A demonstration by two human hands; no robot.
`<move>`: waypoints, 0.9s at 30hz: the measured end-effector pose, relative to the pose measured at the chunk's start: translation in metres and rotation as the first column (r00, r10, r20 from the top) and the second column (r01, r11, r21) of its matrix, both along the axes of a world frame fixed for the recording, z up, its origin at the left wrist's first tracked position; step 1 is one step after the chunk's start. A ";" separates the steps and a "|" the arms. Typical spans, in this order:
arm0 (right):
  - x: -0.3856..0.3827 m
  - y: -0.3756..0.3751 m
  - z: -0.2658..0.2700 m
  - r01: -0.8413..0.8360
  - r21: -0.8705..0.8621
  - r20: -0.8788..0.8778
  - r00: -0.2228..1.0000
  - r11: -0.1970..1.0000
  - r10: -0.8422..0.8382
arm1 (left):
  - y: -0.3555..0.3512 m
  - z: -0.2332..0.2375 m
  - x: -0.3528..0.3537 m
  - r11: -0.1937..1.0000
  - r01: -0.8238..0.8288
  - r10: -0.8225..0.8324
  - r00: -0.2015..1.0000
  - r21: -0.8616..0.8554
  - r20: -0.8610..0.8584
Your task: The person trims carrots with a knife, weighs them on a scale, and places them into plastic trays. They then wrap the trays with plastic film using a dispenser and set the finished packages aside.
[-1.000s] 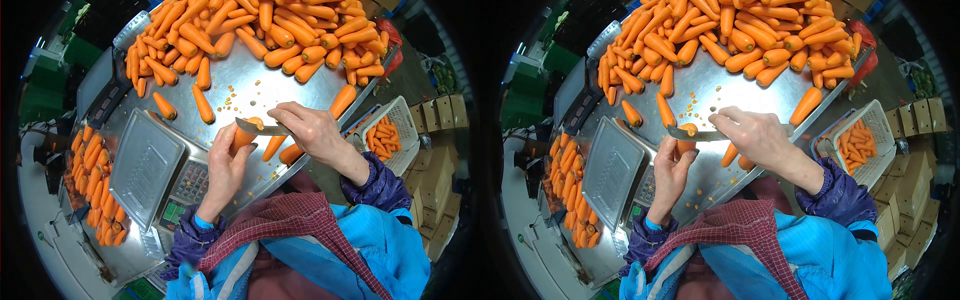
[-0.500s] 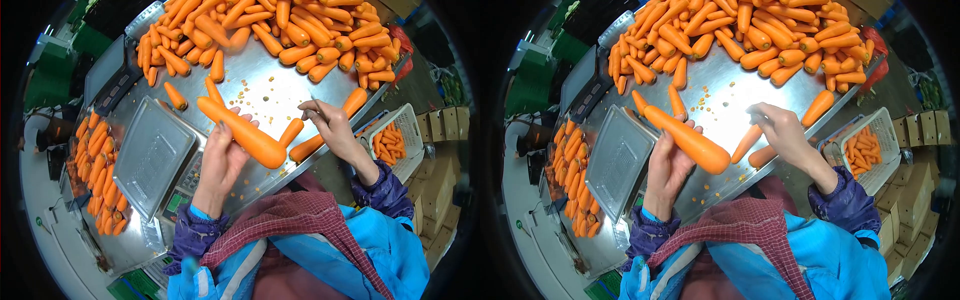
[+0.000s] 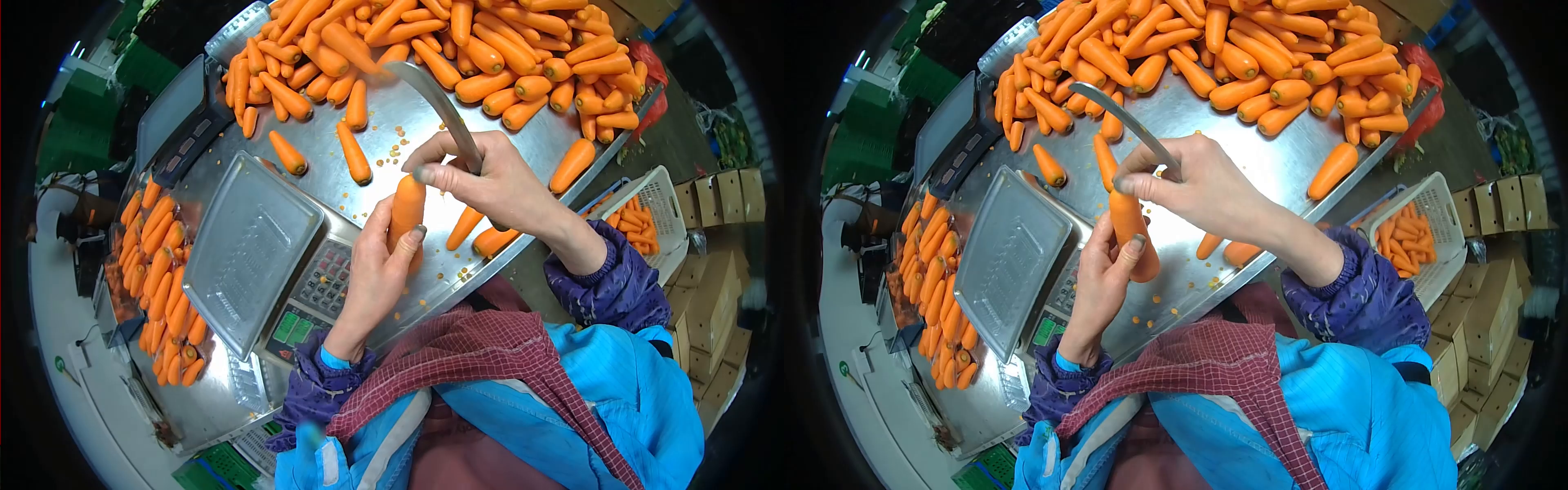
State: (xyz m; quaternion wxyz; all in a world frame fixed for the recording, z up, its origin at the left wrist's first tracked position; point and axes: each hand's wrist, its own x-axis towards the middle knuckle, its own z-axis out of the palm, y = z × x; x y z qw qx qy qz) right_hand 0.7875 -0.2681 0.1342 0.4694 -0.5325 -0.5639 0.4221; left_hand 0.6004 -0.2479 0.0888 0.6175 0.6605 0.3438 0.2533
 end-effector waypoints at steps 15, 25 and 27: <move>-0.001 -0.045 -0.033 0.066 0.467 0.311 0.921 0.882 -0.234 | 0.013 -0.024 -0.008 0.500 0.199 0.371 0.830 -0.843 0.416; 0.152 -0.029 -0.127 0.582 -0.280 0.395 0.794 0.763 -0.461 | 0.008 -0.027 0.021 0.385 0.178 0.424 0.837 -0.906 0.345; 0.175 -0.006 -0.112 0.647 -0.138 0.508 0.696 0.750 -0.507 | 0.011 -0.039 0.023 0.399 0.182 0.411 0.840 -0.899 0.353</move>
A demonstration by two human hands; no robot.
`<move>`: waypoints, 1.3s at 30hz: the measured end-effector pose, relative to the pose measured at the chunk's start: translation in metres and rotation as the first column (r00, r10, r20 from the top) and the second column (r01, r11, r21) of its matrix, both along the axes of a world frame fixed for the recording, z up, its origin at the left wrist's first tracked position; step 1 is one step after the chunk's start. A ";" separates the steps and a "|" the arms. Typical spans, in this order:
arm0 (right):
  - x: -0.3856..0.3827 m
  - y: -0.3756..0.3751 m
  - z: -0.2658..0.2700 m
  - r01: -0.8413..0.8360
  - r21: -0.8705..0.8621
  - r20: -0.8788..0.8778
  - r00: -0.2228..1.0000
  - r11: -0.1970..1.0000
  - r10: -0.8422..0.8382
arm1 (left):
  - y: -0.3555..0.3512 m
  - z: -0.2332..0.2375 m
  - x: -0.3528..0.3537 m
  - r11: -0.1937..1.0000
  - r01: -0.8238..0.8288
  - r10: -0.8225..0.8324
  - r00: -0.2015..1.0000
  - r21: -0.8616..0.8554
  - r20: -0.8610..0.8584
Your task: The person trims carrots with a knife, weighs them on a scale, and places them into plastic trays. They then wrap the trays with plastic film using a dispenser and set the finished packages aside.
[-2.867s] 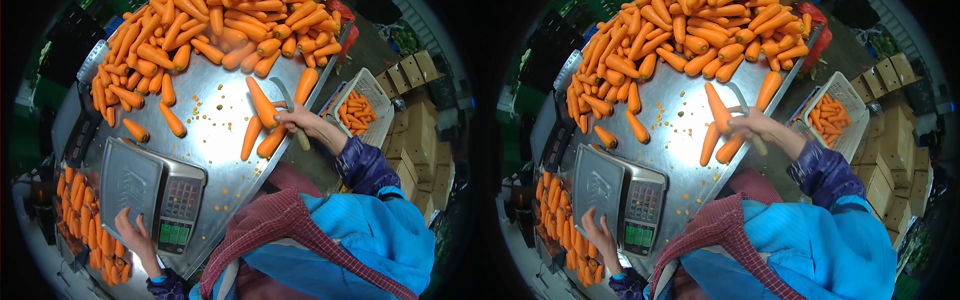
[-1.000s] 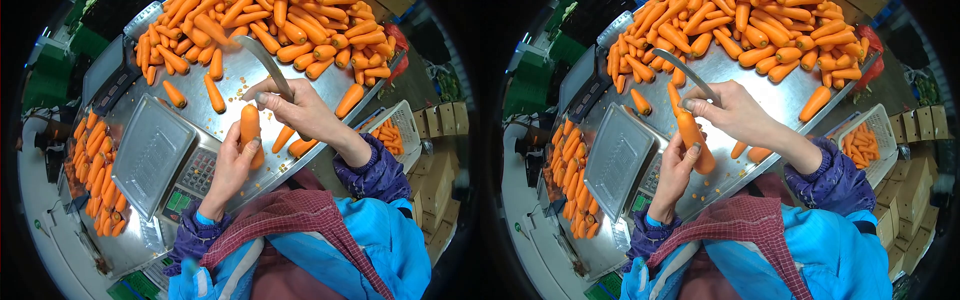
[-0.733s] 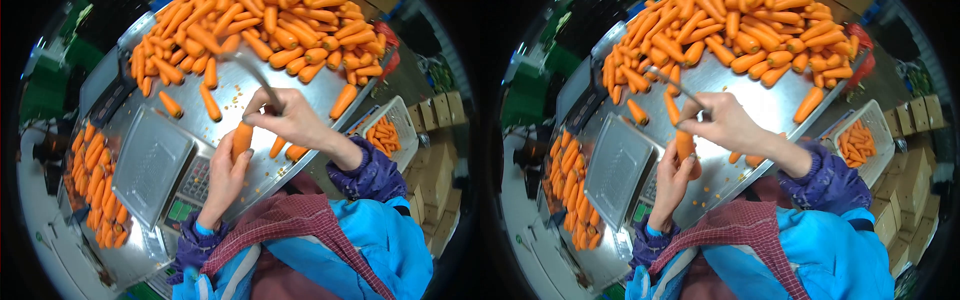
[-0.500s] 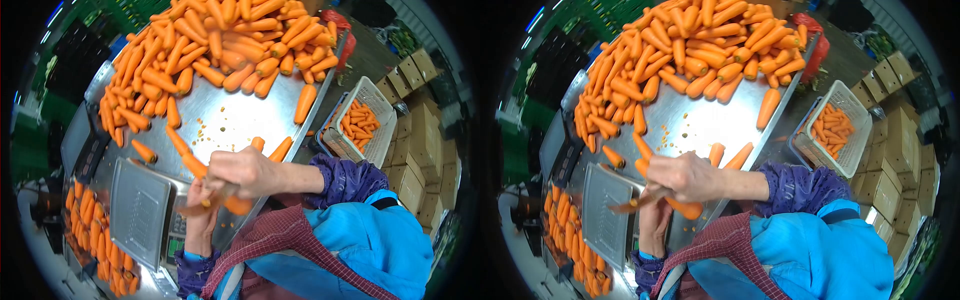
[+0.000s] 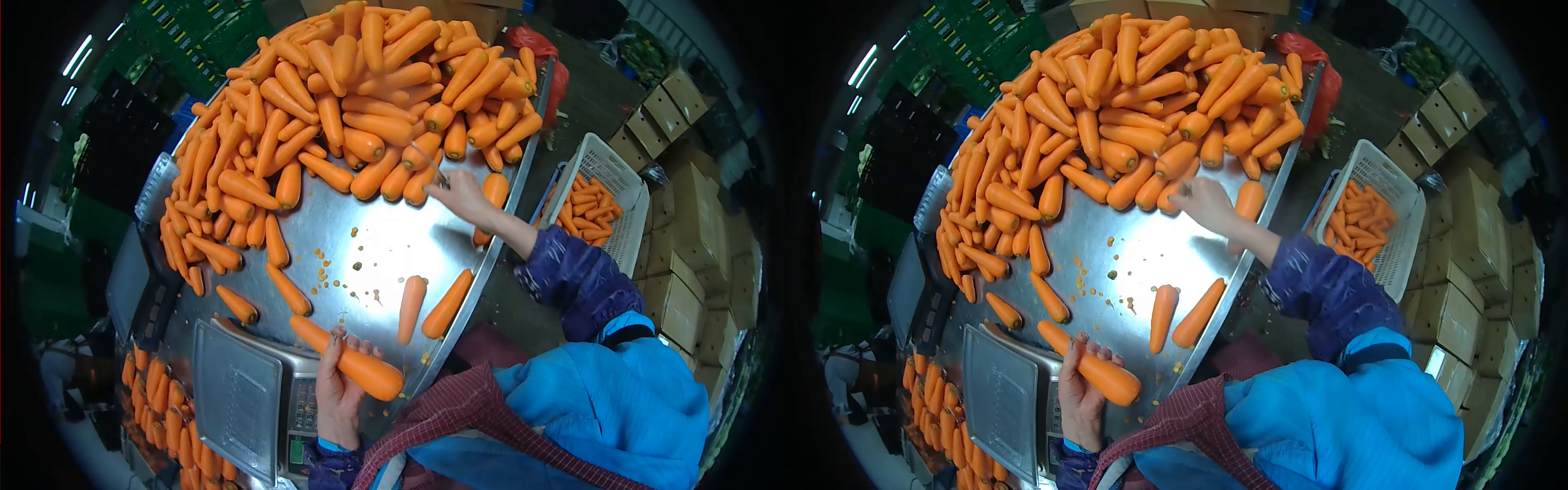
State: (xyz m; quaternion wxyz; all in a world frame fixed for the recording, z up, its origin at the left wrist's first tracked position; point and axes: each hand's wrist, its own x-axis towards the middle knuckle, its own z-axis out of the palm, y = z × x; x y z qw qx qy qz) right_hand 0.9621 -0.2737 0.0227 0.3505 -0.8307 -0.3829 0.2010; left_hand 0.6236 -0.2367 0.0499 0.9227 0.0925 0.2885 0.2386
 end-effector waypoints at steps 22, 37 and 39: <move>0.018 0.010 0.010 0.094 0.307 -0.931 0.233 0.947 0.279 | 0.014 -0.004 0.036 0.993 -0.054 0.059 0.997 0.103 -0.053; -0.112 -0.010 0.046 -0.509 0.340 -0.713 0.408 0.791 0.569 | 0.016 0.045 0.035 0.477 0.108 0.119 0.975 0.872 -0.186; -0.118 -0.007 0.046 -0.551 0.315 -0.657 0.462 0.773 0.596 | 0.016 0.046 0.026 0.431 0.117 0.158 0.967 0.895 -0.202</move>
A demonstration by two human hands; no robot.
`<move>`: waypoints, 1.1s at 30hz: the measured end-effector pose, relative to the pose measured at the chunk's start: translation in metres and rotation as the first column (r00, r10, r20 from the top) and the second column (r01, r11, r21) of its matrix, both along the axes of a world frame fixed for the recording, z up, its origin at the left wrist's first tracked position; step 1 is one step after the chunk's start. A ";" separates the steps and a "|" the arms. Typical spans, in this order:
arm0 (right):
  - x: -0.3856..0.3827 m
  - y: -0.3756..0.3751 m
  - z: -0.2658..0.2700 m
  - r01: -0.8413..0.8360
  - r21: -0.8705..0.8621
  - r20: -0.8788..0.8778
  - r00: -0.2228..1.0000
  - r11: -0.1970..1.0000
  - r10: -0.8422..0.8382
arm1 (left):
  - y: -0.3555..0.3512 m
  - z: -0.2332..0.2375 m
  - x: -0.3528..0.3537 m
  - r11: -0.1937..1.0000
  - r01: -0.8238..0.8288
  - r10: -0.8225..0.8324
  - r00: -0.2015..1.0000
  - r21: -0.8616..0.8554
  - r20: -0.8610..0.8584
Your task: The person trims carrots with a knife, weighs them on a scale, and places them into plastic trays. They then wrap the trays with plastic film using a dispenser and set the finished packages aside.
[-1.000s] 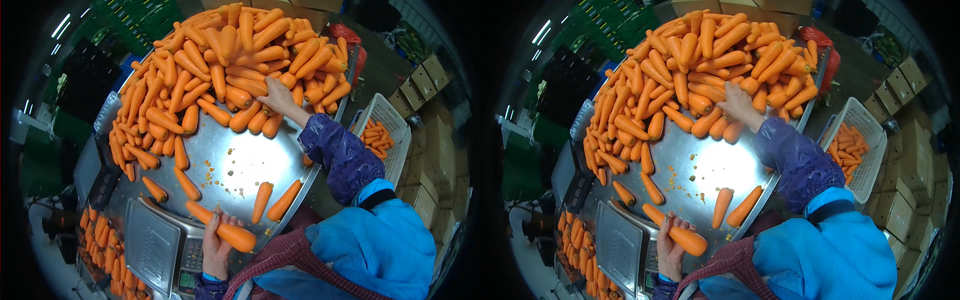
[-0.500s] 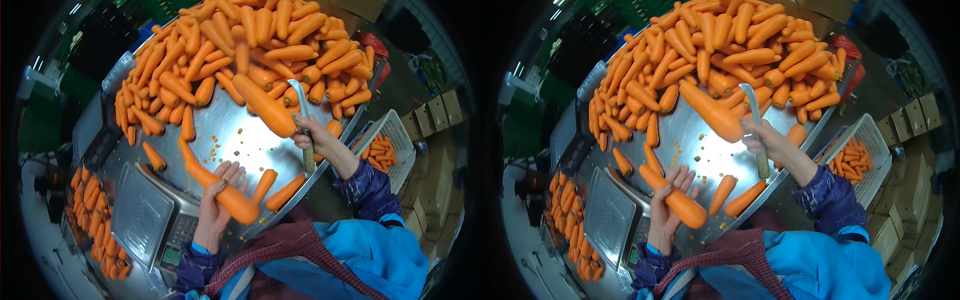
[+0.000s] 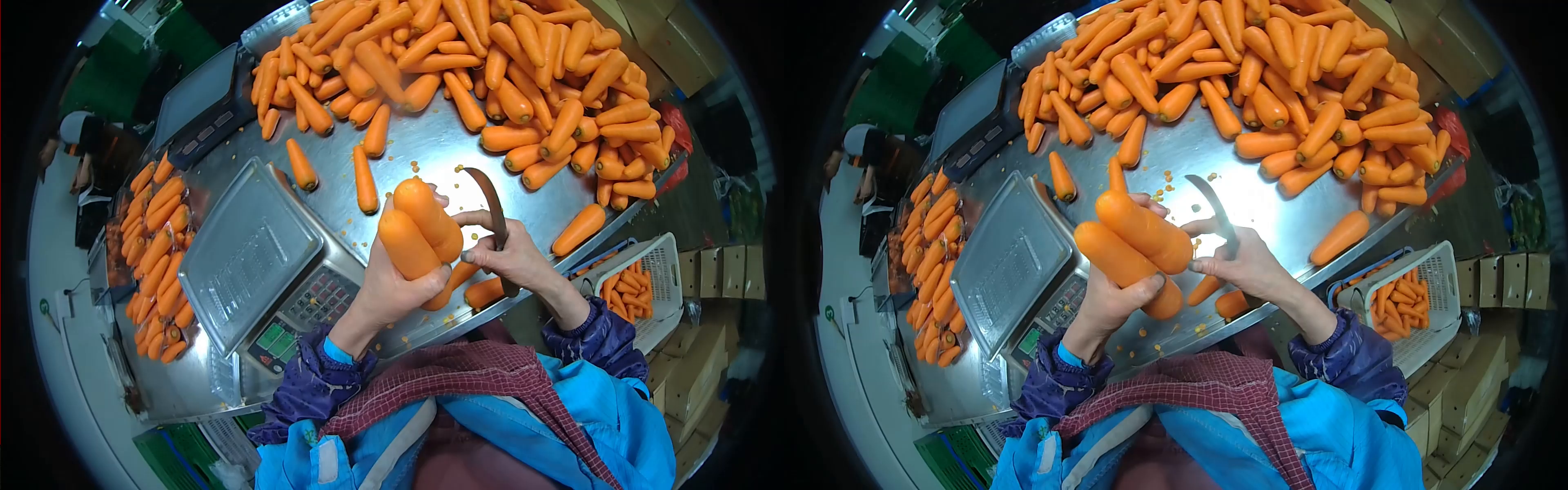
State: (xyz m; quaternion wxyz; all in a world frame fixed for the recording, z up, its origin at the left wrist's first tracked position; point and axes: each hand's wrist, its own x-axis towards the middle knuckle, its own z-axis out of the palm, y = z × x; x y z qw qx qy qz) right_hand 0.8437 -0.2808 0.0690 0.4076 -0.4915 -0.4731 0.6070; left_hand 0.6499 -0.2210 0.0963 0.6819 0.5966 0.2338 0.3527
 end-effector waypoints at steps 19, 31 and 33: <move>-0.063 0.013 0.016 0.144 -0.049 0.142 0.980 0.988 -0.135 | 0.023 0.010 -0.135 0.703 -0.201 0.556 0.753 -0.682 0.352; -0.036 -0.009 -0.018 0.199 -0.132 0.256 0.953 0.971 -0.161 | 0.062 -0.027 -0.267 0.727 0.315 0.630 0.048 0.610 -0.775; -0.028 -0.011 -0.027 0.216 -0.106 0.263 0.948 0.971 -0.182 | 0.064 -0.025 -0.270 0.728 0.314 0.614 0.096 0.609 -0.784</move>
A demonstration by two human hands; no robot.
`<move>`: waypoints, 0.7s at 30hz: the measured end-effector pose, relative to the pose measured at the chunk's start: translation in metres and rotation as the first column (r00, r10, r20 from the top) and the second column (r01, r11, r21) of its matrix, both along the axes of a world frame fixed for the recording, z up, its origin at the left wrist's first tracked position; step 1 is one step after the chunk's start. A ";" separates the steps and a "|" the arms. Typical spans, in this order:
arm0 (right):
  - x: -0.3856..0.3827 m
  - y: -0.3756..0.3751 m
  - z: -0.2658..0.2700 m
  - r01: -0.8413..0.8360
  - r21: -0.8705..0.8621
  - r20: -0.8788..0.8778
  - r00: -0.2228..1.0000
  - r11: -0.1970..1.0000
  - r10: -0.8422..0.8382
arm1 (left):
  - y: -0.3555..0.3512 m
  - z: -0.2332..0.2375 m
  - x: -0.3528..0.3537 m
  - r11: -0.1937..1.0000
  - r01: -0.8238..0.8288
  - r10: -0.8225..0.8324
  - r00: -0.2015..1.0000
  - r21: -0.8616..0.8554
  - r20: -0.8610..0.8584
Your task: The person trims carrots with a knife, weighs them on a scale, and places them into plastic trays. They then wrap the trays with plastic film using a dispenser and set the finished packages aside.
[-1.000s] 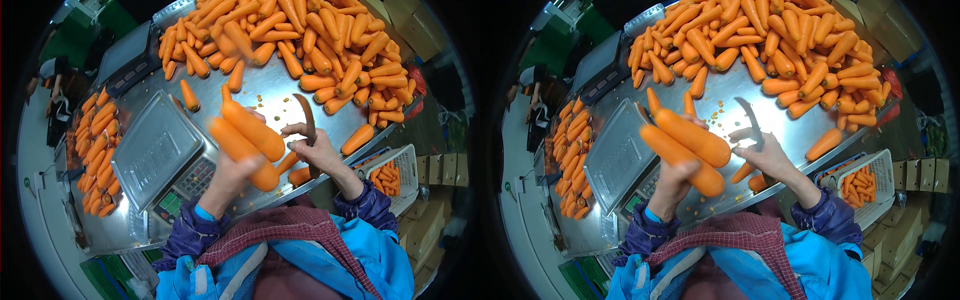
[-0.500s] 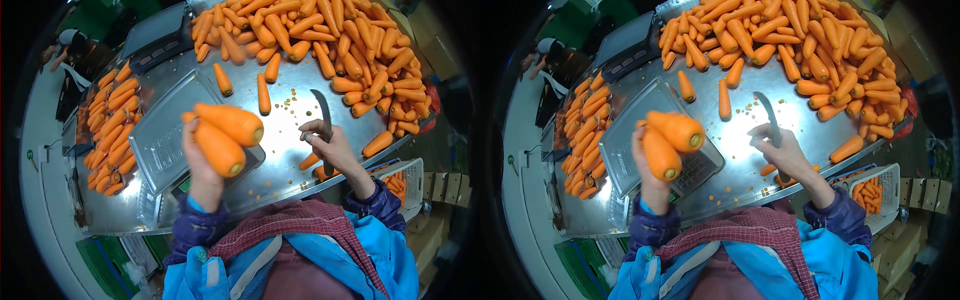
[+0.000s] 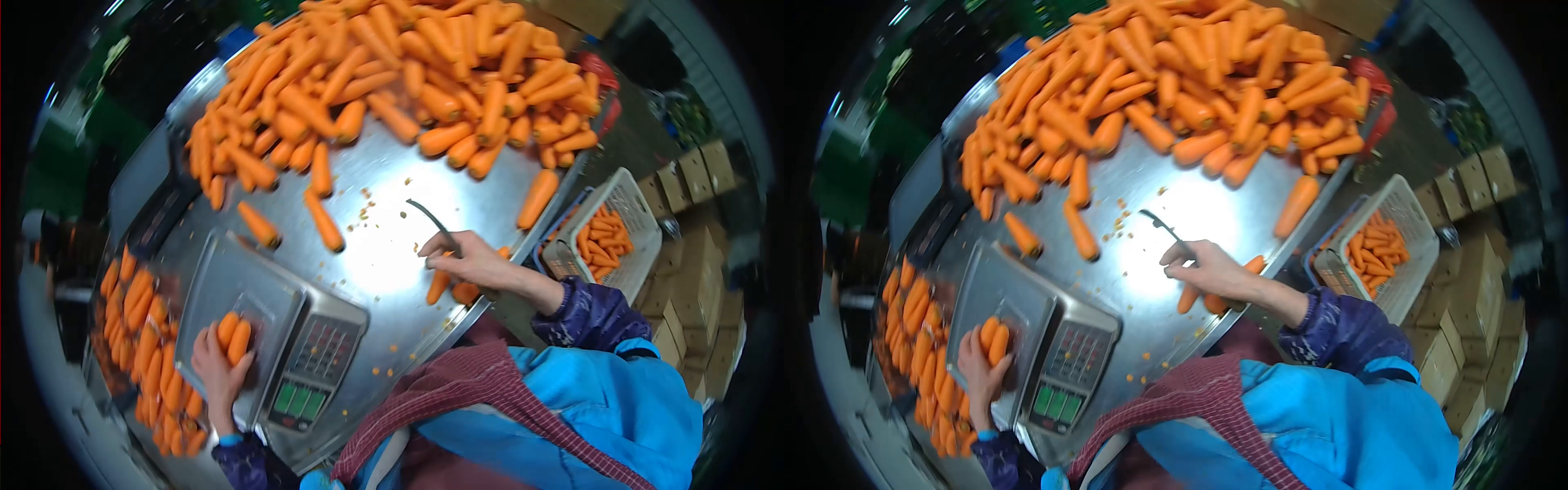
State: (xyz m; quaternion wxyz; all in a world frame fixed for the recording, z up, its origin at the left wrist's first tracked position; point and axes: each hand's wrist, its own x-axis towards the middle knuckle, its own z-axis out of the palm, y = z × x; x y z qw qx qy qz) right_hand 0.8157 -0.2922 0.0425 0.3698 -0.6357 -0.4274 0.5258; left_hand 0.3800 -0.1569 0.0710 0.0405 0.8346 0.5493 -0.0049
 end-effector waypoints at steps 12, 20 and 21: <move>0.149 0.060 -0.019 0.601 0.374 0.447 0.550 0.706 -0.705 | -0.006 0.038 0.058 0.999 -0.035 0.027 0.965 0.023 0.260; 0.179 0.065 -0.026 0.665 0.096 -0.180 0.744 0.741 -0.644 | -0.020 0.046 0.139 0.995 0.040 0.026 0.800 -0.097 0.600; 0.171 0.058 -0.021 0.658 0.095 -0.180 0.750 0.747 -0.637 | -0.024 0.045 0.150 0.985 0.061 0.055 0.775 -0.161 0.629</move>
